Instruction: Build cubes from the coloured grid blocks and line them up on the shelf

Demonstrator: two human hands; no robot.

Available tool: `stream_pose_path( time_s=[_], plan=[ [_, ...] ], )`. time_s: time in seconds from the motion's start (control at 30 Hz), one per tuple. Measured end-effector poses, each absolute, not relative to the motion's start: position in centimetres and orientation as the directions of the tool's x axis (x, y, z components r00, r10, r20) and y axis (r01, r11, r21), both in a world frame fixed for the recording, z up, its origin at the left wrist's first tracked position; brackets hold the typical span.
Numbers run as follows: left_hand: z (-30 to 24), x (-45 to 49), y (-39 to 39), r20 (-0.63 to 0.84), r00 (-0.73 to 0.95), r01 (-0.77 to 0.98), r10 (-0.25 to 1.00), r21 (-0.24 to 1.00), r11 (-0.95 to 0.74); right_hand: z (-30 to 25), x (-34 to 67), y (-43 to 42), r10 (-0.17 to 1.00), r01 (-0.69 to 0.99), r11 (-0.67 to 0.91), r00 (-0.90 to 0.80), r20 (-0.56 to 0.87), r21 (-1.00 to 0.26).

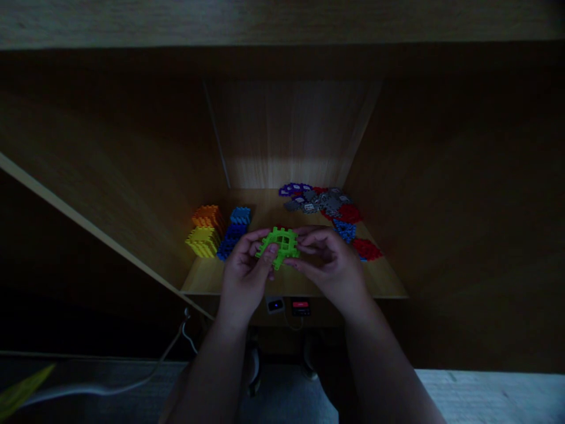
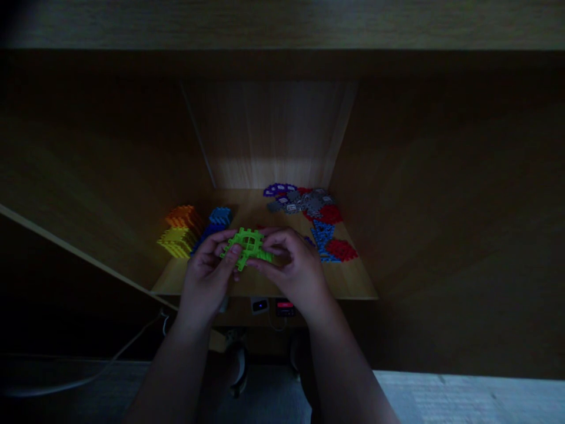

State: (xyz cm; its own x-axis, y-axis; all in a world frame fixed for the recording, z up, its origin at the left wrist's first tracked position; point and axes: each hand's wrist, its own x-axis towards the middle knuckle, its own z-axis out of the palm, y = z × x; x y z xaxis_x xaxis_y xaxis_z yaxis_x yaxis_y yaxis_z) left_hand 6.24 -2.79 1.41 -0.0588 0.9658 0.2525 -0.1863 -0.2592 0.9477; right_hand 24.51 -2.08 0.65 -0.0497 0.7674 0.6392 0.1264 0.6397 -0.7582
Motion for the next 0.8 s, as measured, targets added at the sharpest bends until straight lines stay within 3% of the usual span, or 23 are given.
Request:
stream_pose_path(
  time_s=[0.43, 0.8],
  plan=[
    [1.3, 5.9, -2.6, 0.237, -0.019, -0.105, 0.971, 0.966, -0.237, 0.3, 23.6, -1.0, 0.831, -0.138, 0.556, 0.076, 0.551, -0.820],
    [1.1, 5.9, -2.6, 0.317, -0.064, -0.073, 0.946, 0.944, -0.322, 0.3, 23.6, -1.0, 0.842, -0.111, 0.539, 0.056, 0.536, -0.835]
  ],
)
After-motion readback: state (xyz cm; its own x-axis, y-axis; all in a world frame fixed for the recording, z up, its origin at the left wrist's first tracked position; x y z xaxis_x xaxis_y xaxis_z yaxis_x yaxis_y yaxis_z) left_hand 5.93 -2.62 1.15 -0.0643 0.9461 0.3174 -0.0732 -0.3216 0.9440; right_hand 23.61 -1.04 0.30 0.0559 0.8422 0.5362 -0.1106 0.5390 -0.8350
